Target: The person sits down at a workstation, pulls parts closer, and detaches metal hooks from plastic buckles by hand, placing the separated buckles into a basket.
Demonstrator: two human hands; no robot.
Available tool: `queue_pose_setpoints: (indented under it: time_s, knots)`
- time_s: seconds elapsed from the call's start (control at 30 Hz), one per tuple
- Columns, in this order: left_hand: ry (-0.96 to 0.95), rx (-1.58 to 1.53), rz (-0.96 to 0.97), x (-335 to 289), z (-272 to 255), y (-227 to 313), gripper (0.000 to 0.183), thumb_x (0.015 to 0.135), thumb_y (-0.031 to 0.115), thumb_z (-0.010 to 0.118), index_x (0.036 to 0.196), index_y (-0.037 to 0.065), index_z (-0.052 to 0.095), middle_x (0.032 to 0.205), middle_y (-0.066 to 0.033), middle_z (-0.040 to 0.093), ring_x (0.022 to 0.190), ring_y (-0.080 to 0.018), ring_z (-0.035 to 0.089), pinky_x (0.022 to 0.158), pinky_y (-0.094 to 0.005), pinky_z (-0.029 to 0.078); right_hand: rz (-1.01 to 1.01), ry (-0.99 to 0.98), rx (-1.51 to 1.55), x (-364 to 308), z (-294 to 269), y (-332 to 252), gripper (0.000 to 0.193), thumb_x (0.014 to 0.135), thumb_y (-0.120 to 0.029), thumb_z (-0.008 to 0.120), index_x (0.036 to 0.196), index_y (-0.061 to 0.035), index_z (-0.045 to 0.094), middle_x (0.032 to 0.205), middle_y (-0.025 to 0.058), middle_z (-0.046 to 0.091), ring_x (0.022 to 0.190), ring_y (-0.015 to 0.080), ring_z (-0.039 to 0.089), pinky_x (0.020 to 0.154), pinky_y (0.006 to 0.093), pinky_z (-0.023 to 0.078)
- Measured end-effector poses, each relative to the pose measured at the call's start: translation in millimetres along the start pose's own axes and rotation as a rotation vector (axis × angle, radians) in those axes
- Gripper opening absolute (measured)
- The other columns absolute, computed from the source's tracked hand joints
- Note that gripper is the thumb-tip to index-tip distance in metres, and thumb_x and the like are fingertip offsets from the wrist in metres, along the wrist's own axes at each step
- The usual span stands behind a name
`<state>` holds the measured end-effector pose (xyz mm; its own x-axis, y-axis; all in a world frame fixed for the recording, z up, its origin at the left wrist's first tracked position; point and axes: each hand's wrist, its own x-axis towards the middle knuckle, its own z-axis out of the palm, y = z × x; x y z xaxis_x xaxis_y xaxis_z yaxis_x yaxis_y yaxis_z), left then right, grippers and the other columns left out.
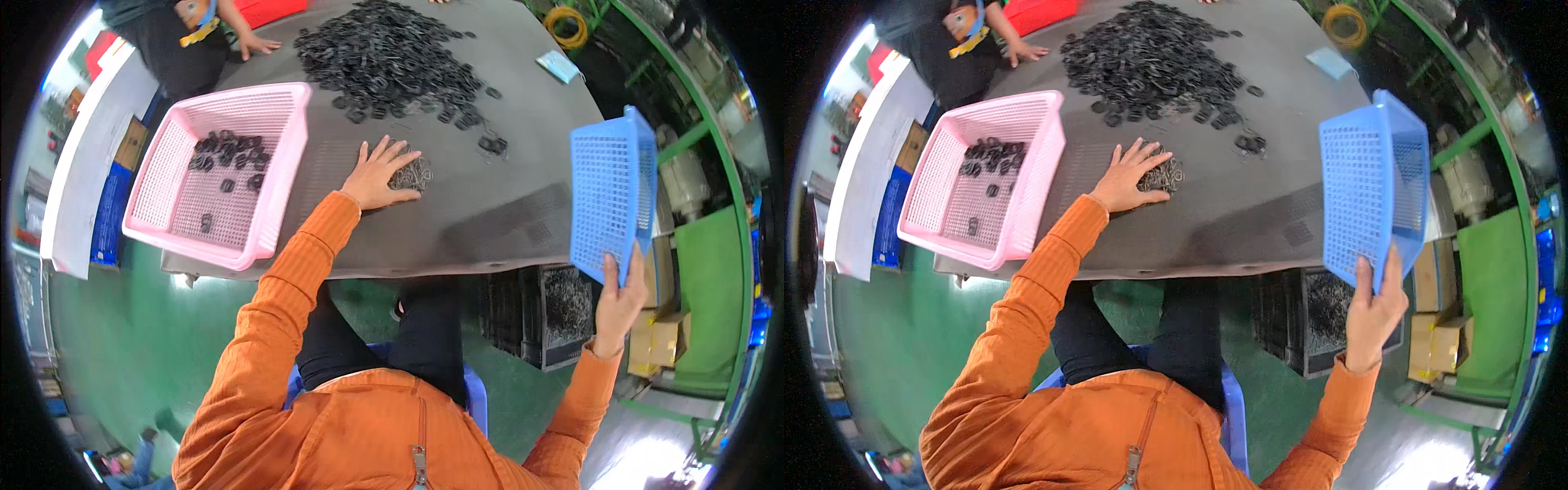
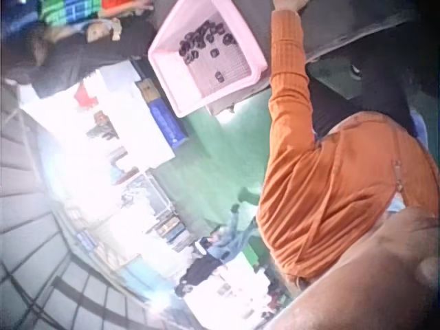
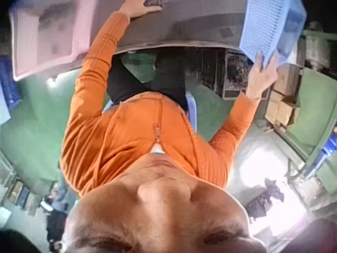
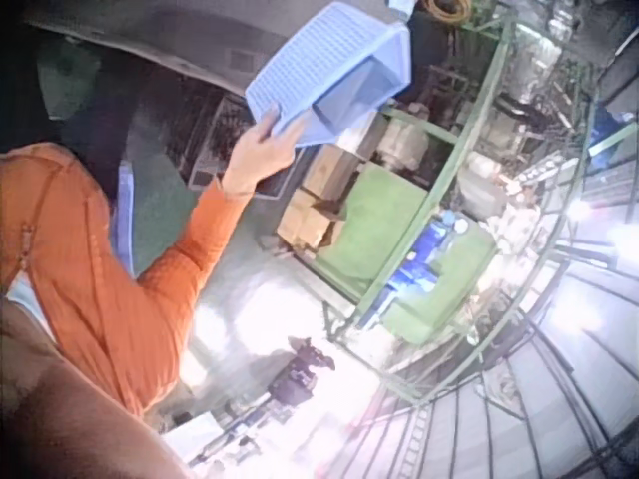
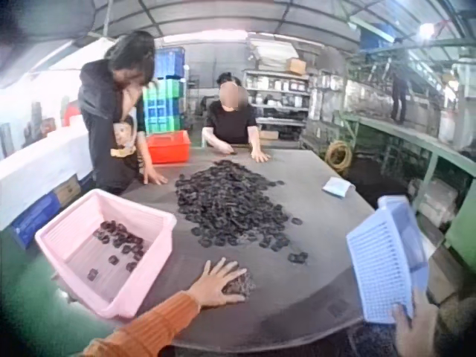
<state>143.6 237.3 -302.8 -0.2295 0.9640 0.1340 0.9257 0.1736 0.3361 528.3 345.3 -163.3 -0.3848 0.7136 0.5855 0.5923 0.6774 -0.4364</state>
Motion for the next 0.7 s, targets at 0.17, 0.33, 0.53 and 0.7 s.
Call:
queue_pose_setpoints:
  time_s: [0.17, 0.33, 0.53, 0.7]
  knots:
    - [-0.022, -0.071, 0.140, 44.2, 27.4, 47.2, 0.062, 0.080, 0.051, 0.059, 0.133, 0.023, 0.045, 0.143, -0.0081, 0.034, 0.137, -0.0310, 0.021, 0.112, -0.0520, 0.011, 0.139, 0.163, -0.022, -21.1, -36.9, 41.0, 0.033, 0.087, -0.004, 0.059, 0.119, 0.0051, 0.052, 0.101, 0.0164, 0.064, 0.085, 0.0195, 0.062, 0.077, 0.0307, 0.048]
    - [-0.024, -0.132, 0.319, 85.3, 56.5, 110.2, 0.060, 0.079, 0.049, 0.061, 0.131, 0.021, 0.047, 0.141, -0.0089, 0.037, 0.137, -0.0304, 0.023, 0.112, -0.0514, 0.014, 0.278, 0.273, -0.113, -45.1, -77.0, 75.2, 0.034, 0.087, -0.004, 0.059, 0.120, 0.0046, 0.053, 0.102, 0.0125, 0.064, 0.088, 0.0168, 0.061, 0.079, 0.0296, 0.048]
    - [-0.081, -0.183, 0.535, 132.1, 105.4, 214.0, 0.057, 0.080, 0.044, 0.062, 0.130, 0.018, 0.048, 0.140, -0.0098, 0.038, 0.135, -0.0329, 0.027, 0.111, -0.0508, 0.017, 0.390, 0.345, -0.247, -78.8, -106.8, 102.8, 0.033, 0.087, -0.005, 0.060, 0.119, 0.0036, 0.055, 0.102, 0.0124, 0.064, 0.088, 0.0166, 0.060, 0.079, 0.0292, 0.047]
    - [-0.129, -0.327, 0.761, 132.3, 157.9, 313.9, 0.063, 0.079, 0.048, 0.062, 0.131, 0.015, 0.047, 0.140, -0.0121, 0.038, 0.136, -0.0327, 0.024, 0.111, -0.0509, 0.018, 0.469, 0.404, -0.302, -95.8, -124.9, 98.7, 0.033, 0.087, -0.004, 0.060, 0.119, 0.0035, 0.055, 0.101, 0.0113, 0.064, 0.088, 0.0157, 0.059, 0.079, 0.0289, 0.048]
